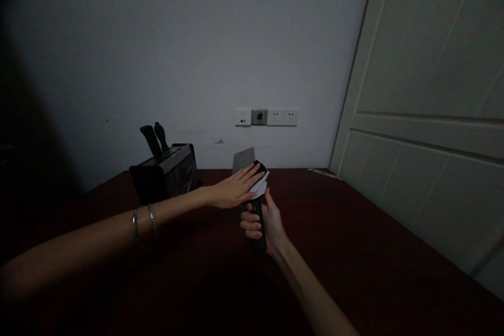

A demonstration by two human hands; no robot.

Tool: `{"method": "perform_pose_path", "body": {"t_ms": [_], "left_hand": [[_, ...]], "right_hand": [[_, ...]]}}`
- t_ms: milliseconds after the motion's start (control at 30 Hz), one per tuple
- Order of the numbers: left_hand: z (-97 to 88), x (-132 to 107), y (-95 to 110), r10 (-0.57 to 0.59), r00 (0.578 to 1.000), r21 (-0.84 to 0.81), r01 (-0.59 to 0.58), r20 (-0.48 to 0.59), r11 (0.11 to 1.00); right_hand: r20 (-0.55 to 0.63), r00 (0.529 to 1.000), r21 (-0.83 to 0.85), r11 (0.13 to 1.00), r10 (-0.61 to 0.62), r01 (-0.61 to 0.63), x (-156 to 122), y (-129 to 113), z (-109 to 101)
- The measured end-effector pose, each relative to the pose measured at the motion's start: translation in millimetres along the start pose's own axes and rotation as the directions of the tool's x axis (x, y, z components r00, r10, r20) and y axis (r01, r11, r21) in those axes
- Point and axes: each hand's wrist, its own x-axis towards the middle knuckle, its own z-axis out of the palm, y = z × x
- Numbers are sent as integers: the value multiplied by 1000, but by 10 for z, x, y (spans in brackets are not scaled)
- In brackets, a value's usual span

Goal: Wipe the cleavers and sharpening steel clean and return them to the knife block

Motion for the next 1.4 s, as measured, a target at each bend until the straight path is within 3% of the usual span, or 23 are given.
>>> {"method": "perform_pose_path", "body": {"t_ms": [267, 500, 700, 833, 1067, 1133, 1300, 1400], "left_hand": [[-33, 98, -95, -37, 999, 21, 37, -39, 999], [-48, 200, -423, -120, 985, -49, 115, -123, 992], [9, 278, -761, -204, 952, -194, 161, -226, 968], [38, 279, -868, -277, 911, -301, 183, -305, 936], [67, 175, -915, -485, 770, -469, 277, -414, 839], [98, 147, -959, -585, 691, -523, 341, -424, 782], [288, 51, -1066, -802, 446, -651, 480, -396, 588], [479, -78, -1024, -855, 405, -688, 520, -323, 506]], "right_hand": [[10, 1000, -12, 1000, 16, -16, 4, 0, -12], [74, 997, 6, 1000, 22, -23, -25, 7, 48], [85, 996, 27, 1000, 12, -14, -32, 20, 85], [82, 996, 24, 1000, 17, -19, -30, 22, 95], [62, 998, -10, 1000, 9, -9, -24, 20, 105], [53, 999, -21, 1000, -6, 7, -18, 21, 106], [0, 999, -44, 998, -40, 40, 2, 7, 74], [-10, 998, -51, 997, -55, 54, 14, -14, 29]]}}
